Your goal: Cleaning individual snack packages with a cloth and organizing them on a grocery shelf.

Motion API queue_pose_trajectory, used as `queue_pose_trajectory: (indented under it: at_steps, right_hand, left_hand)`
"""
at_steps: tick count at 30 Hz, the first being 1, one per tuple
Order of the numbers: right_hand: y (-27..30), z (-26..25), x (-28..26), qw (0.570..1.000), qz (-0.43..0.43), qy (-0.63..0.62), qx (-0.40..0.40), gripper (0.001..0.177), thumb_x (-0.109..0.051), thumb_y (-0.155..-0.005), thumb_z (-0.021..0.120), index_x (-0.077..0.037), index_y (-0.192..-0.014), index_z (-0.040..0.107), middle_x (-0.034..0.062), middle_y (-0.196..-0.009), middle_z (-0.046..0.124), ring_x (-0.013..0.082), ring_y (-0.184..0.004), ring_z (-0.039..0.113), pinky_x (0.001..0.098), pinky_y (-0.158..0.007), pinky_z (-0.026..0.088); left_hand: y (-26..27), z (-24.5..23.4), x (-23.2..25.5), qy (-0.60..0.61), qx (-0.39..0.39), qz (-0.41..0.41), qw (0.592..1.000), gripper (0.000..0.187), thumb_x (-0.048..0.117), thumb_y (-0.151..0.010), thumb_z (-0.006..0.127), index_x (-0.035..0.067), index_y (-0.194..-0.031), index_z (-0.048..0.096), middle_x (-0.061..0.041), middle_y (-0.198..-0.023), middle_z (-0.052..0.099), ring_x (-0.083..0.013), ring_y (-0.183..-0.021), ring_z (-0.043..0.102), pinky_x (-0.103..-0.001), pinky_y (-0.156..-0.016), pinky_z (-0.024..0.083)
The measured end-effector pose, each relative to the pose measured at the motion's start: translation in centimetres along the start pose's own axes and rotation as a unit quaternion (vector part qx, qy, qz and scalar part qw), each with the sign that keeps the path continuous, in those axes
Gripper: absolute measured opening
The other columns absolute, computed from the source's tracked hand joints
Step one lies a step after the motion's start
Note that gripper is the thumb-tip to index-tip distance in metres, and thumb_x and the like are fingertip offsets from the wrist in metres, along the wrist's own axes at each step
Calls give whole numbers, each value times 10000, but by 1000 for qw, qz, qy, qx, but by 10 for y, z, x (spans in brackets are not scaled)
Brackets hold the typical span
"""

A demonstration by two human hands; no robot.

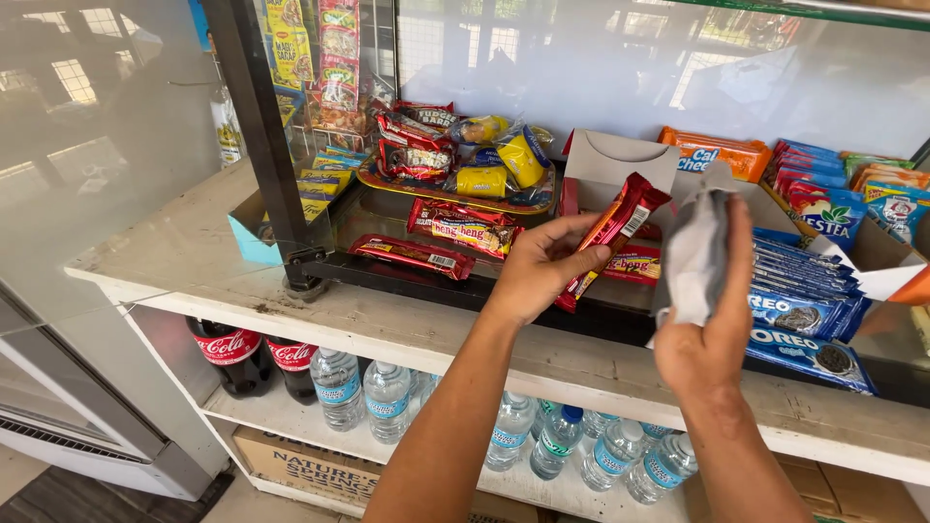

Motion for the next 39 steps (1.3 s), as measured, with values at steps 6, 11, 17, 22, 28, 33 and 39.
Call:
queue_pose_trajectory:
  at_steps: [6, 11, 17, 22, 28, 33, 39]
  right_hand:
    - [24, 23, 11, 976, -69, 99, -179, 1085, 124, -539, 480, -58, -1603, 361, 241, -1673, 264, 525, -1492, 243, 615, -1191, 220]
    - [43, 18, 9, 942, -21, 134, -307, 1145, 48, -406, 538, -137, -1531, 441, 84, -1646, 391, 293, -1497, 366, 532, -1190, 267]
    - [38, 10, 17, 976, 62, -135, -158, 948, 220, -626, 344, -42, -1533, 439, 205, -1565, 477, 404, -1444, 417, 610, -1168, 288]
    - [23, 5, 26, 982, 91, -133, 100, 588, 91, -921, 479, 45, -1502, 401, 281, -1480, 484, 295, -1410, 408, 505, -1230, 285]
    - [-3, 14, 7, 993, -1, -68, -97, 719, 24, -875, 487, -105, -1576, 392, 209, -1681, 233, 471, -1523, 213, 592, -1217, 220]
    - [21, 16, 11, 973, -16, -40, -228, 1053, 133, -572, 444, -182, -1576, 420, 145, -1691, 254, 501, -1487, 263, 598, -1156, 308]
    - [32, 10, 12, 972, -9, 8, -235, 911, 105, -534, 506, -138, -1405, 624, 133, -1399, 656, 477, -1277, 559, 603, -1019, 450]
  left_hand:
    - [-11, -6, -16, 38, 1, 20, 999, 499, 42, -854, 817, 67, -1337, 694, -130, -1137, 734, -187, -1061, 658, -383, -948, 554]
    - [-9, -5, 8, 83, 17, -30, 996, 454, 10, -903, 692, -44, -1343, 592, -187, -1222, 707, -214, -1076, 690, -306, -970, 564]
    - [-10, -3, -17, 63, 33, -11, 997, 495, -8, -856, 779, -20, -1335, 657, -129, -1111, 716, -197, -1049, 667, -355, -917, 566]
    - [-9, 3, -10, 56, 7, -20, 998, 440, 8, -907, 749, 3, -1340, 665, -146, -1134, 735, -210, -1058, 682, -370, -926, 571]
    - [1, 21, 17, 46, -20, -47, 998, 404, 103, -998, 649, 15, -1391, 623, -155, -1128, 734, -210, -1049, 672, -389, -937, 574]
    - [-13, -4, -13, 103, 51, -65, 991, 358, 210, -1032, 604, 26, -1332, 672, -215, -1183, 728, -278, -1089, 690, -448, -995, 549]
    - [-12, 0, -19, 63, 71, -67, 993, 361, 109, -947, 716, 34, -1300, 694, -105, -1094, 728, -191, -1035, 669, -365, -956, 554]
Point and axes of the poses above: each hand's wrist, its own y-axis away from the middle knuckle, its own z-axis out of the palm, x = y × z, the point moved 3 cm from there along -y, towards the middle knuckle
